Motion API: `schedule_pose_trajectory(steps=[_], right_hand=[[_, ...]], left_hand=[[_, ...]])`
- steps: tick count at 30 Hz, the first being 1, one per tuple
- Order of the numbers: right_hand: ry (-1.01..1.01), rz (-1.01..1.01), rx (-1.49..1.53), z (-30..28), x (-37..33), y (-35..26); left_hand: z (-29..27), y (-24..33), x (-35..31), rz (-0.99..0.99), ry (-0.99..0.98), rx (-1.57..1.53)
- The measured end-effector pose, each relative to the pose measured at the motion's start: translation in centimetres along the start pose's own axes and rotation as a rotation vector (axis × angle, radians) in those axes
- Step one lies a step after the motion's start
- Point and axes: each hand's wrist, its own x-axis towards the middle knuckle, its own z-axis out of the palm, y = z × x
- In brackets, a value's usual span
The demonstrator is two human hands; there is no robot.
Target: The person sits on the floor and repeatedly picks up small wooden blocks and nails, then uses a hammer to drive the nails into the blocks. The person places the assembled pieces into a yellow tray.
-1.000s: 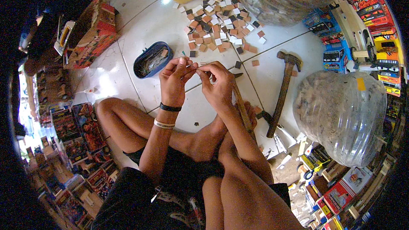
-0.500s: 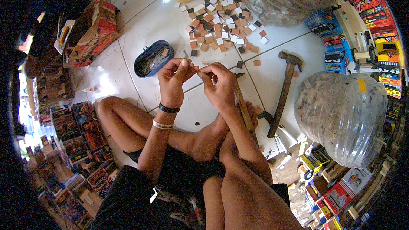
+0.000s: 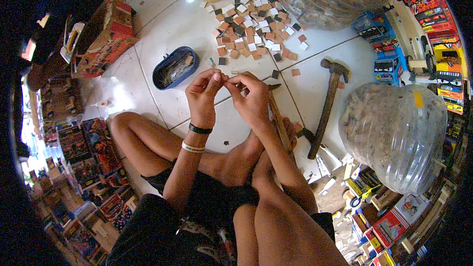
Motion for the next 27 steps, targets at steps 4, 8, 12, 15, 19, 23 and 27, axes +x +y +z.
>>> schedule_pose_trajectory(steps=[4,8,12,15,19,23,27], right_hand=[[-0.003,-0.054,-0.132,-1.7,1.7,1.6],[0.056,-0.085,-0.315,-2.0,2.0,3.1],[0.057,-0.153,-0.441,-0.3,2.3,4.2],[0.045,-0.19,-0.464,0.2,2.6,4.5],[0.038,-0.172,-0.453,0.2,2.6,4.3],[0.036,-0.185,-0.457,0.2,2.6,4.0],[0.043,-0.188,-0.447,0.1,2.6,4.0]], left_hand=[[-0.7,-1.1,1.3,0.078,0.1,-0.064],[-1.0,-1.9,3.1,0.107,0.075,-0.01],[-0.2,-3.4,3.6,0.097,0.037,0.023],[-0.2,-4.0,3.6,0.098,0.022,0.038],[-0.3,-4.2,3.6,0.102,0.001,0.11],[-0.1,-4.1,3.4,0.109,0.017,0.182],[0.1,-4.1,3.3,0.149,0.028,0.192]])
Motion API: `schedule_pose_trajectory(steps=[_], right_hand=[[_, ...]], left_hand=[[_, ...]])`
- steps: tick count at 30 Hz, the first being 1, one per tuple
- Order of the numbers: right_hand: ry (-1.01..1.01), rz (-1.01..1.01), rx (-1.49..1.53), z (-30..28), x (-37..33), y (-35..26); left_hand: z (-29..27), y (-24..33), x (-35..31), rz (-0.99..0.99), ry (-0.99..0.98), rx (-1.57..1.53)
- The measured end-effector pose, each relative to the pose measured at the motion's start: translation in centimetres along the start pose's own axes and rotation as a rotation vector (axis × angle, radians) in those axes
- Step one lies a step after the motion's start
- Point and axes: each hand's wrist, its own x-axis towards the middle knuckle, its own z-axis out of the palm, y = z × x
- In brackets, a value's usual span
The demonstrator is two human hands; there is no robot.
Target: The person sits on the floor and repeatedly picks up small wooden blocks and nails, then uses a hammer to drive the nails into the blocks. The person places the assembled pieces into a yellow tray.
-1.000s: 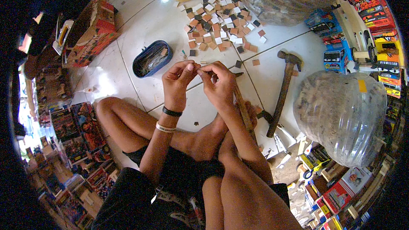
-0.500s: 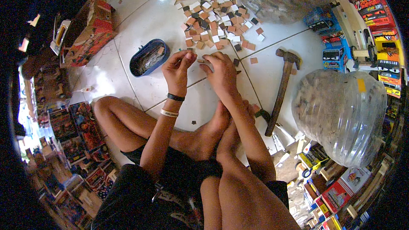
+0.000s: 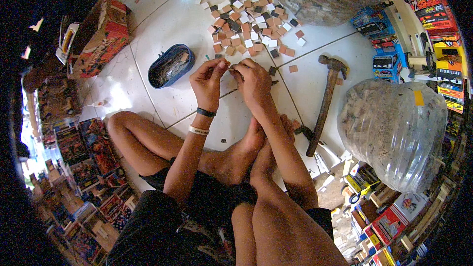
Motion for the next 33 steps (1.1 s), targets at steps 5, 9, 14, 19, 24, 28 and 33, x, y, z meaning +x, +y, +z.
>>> schedule_pose_trajectory(steps=[5,9,14,19,24,28,33], right_hand=[[-0.002,-0.001,0.004,0.0,0.0,0.0],[0.006,-0.01,0.035,0.1,0.0,0.1],[-0.03,0.019,-0.011,0.1,-0.1,0.2],[-0.043,0.026,-0.068,-0.4,0.0,-0.4],[0.07,0.089,-0.203,-4.2,-2.5,-1.5],[-0.151,0.372,-0.377,-8.5,-8.0,-2.6],[-0.201,0.403,-0.289,-11.3,-13.8,-3.6]], left_hand=[[0.2,0.1,0.1,-0.016,0.015,0.036],[0.6,0.2,-0.1,0.091,0.048,0.124],[0.9,0.7,-0.7,0.166,0.043,0.331],[1.1,0.8,-0.8,0.245,0.067,0.413],[1.3,0.8,-1.0,0.262,0.06,0.371],[1.2,0.8,-1.2,0.292,0.049,0.432],[1.0,0.6,-1.1,0.304,0.041,0.446]])
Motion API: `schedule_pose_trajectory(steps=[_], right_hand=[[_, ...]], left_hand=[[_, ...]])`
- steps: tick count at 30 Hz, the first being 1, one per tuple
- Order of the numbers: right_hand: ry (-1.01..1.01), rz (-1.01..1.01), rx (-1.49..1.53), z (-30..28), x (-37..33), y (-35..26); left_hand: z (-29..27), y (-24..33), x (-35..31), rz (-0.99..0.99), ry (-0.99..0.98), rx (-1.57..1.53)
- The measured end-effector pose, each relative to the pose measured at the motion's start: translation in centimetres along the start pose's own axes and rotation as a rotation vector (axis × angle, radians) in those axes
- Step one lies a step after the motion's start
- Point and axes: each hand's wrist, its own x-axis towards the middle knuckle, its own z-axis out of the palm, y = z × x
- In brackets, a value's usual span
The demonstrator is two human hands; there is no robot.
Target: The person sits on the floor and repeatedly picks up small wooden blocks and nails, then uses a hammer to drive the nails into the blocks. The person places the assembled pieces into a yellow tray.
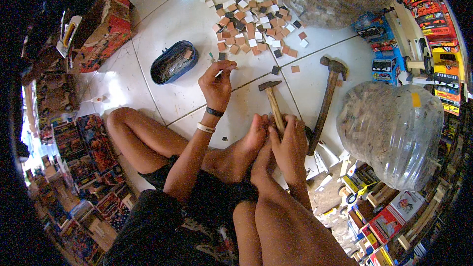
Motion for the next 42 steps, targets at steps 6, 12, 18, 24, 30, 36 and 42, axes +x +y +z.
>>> schedule_pose_trajectory(steps=[6,12,18,24,30,36,42], right_hand=[[-0.366,0.355,0.386,-3.4,-3.6,1.4],[-0.061,-0.135,0.328,-4.9,-2.4,-1.6],[-0.176,-0.206,0.158,-4.9,-0.8,-3.8],[-0.072,-0.281,0.112,-4.3,-0.9,-3.9],[-0.06,-0.303,0.071,-3.7,-1.0,-3.1],[-0.2,-0.192,0.075,-3.3,-0.7,-2.8],[-0.055,-0.276,0.127,-3.1,-0.6,-2.9]], left_hand=[[-0.1,-0.2,-0.1,0.011,-0.015,0.004],[0.0,-0.2,0.0,0.085,0.014,-0.018],[-0.2,-0.1,-0.4,-0.024,0.01,0.04],[0.1,-0.6,-0.5,0.03,0.02,0.015],[-0.1,-1.1,-0.7,-0.007,-0.019,0.029],[0.0,-0.8,-0.4,0.026,0.005,0.065],[-0.1,0.2,-0.4,0.049,0.008,0.07]])
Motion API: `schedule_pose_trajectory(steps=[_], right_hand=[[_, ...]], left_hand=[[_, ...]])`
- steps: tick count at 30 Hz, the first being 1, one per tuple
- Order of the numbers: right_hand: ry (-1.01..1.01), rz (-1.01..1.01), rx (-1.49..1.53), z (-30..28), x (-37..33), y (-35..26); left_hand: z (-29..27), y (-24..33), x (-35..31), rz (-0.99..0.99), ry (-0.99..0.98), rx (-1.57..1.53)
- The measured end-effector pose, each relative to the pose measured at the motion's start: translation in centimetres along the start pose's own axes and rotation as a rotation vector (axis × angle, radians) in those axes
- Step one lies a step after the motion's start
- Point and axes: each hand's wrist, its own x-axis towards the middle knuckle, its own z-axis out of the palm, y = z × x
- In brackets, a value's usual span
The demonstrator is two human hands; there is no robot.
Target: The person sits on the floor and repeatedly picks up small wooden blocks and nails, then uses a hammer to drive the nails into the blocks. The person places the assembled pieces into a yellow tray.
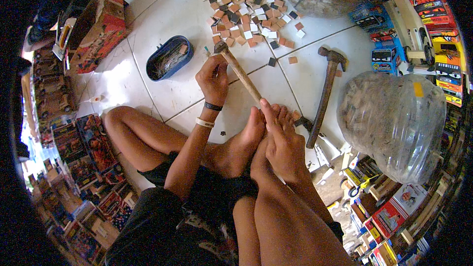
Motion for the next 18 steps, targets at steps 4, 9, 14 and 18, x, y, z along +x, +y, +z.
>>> schedule_pose_trajectory(steps=[4,9,14,18], right_hand=[[-0.017,0.012,-0.027,0.3,-0.1,0.3],[0.025,-0.005,0.073,0.4,-0.5,0.3],[0.024,-0.032,-0.068,0.6,0.1,0.1],[-0.004,0.036,0.012,0.3,0.6,0.5]], left_hand=[[0.4,-0.2,0.7,0.144,0.072,-0.014],[0.3,-0.5,-0.1,-0.019,0.023,-0.039],[0.1,-0.8,-0.3,-0.13,-0.033,0.035],[0.3,-0.9,-0.2,-0.019,0.003,-0.048]])
